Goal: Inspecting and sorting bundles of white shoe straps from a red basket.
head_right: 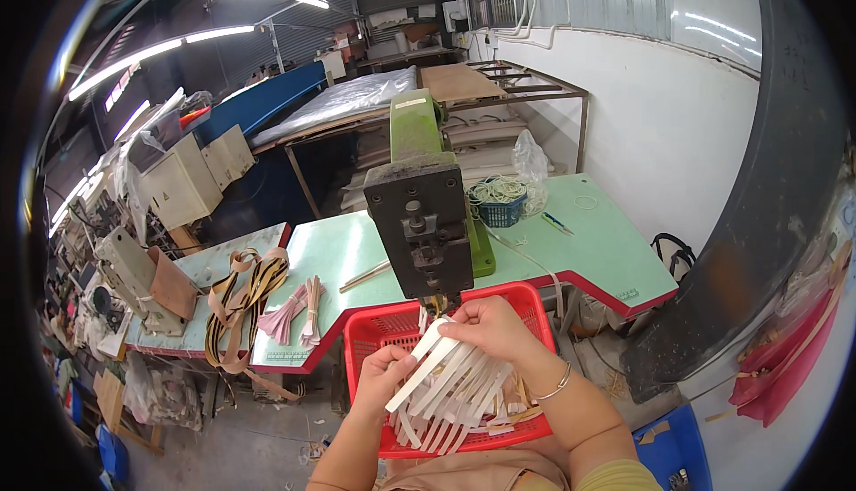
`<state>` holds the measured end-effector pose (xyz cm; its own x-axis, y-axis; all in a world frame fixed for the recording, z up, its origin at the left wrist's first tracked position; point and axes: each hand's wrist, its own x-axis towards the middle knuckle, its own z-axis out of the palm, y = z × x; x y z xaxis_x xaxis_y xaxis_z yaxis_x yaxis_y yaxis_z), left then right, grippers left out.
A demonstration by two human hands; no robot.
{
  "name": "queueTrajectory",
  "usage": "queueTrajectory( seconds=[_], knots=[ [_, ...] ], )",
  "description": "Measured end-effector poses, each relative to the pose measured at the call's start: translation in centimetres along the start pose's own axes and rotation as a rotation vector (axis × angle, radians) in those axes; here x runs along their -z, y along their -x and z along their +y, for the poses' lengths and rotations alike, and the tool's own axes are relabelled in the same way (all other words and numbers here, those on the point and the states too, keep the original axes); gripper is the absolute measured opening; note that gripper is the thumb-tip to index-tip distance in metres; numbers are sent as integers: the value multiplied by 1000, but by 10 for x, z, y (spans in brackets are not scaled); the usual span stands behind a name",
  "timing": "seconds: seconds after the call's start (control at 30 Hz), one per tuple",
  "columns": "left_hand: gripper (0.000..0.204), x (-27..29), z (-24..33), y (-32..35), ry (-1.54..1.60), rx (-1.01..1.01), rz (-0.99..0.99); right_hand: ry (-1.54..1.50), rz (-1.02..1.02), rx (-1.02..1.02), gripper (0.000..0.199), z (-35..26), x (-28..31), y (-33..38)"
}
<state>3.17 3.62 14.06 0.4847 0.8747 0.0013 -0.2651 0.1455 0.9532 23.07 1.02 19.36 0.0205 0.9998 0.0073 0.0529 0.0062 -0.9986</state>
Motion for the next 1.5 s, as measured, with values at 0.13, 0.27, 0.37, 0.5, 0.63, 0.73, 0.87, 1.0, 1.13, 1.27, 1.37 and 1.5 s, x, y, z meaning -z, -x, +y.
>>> queueTrajectory(
  seconds=[0.13, 0.27, 0.37, 0.5, 0.63, 0.73, 0.87, 1.0, 1.13, 1.27, 1.37, 1.5],
  knots=[
    [9, -4, -5, 4, 50, 9, -33, 150, -21, 21, 24, -2, 7, -4],
    [8, -4, -9, 5, 54, 23, -66, 335, -21, 48, 33, -11, 11, -11],
    [8, -6, -8, 0, 25, 40, -95, 448, -19, 30, 39, -29, 10, -10],
    [15, -20, 7, -30, -234, -56, -94, 393, -50, 67, 38, -31, 16, -13],
    [17, -31, 17, -35, -250, -20, -83, 437, -80, 53, 31, -20, 25, -16],
    [17, -29, 14, -32, -255, -60, -28, -36, 16, 183, 22, 5, 20, -11],
    [16, -37, 10, -34, -342, -129, 43, 37, 654, 318, 15, 70, 5, 2],
    [16, -34, 8, -36, -346, -166, 50, 72, 783, 431, 17, 116, -28, 25],
    [16, -38, 11, -34, -335, -145, 43, -748, 1, -163, 43, 137, -35, 36],
    [15, -33, 0, -37, -243, -116, 62, -1150, -249, -182, 61, 123, -35, 33],
    [15, -33, -3, -36, -216, -157, 66, -1225, -184, -185, 57, 99, -34, 39],
    [15, -38, -4, -34, -178, -122, 93, -1450, -456, -216, 44, 110, -22, 37]
  ],
)
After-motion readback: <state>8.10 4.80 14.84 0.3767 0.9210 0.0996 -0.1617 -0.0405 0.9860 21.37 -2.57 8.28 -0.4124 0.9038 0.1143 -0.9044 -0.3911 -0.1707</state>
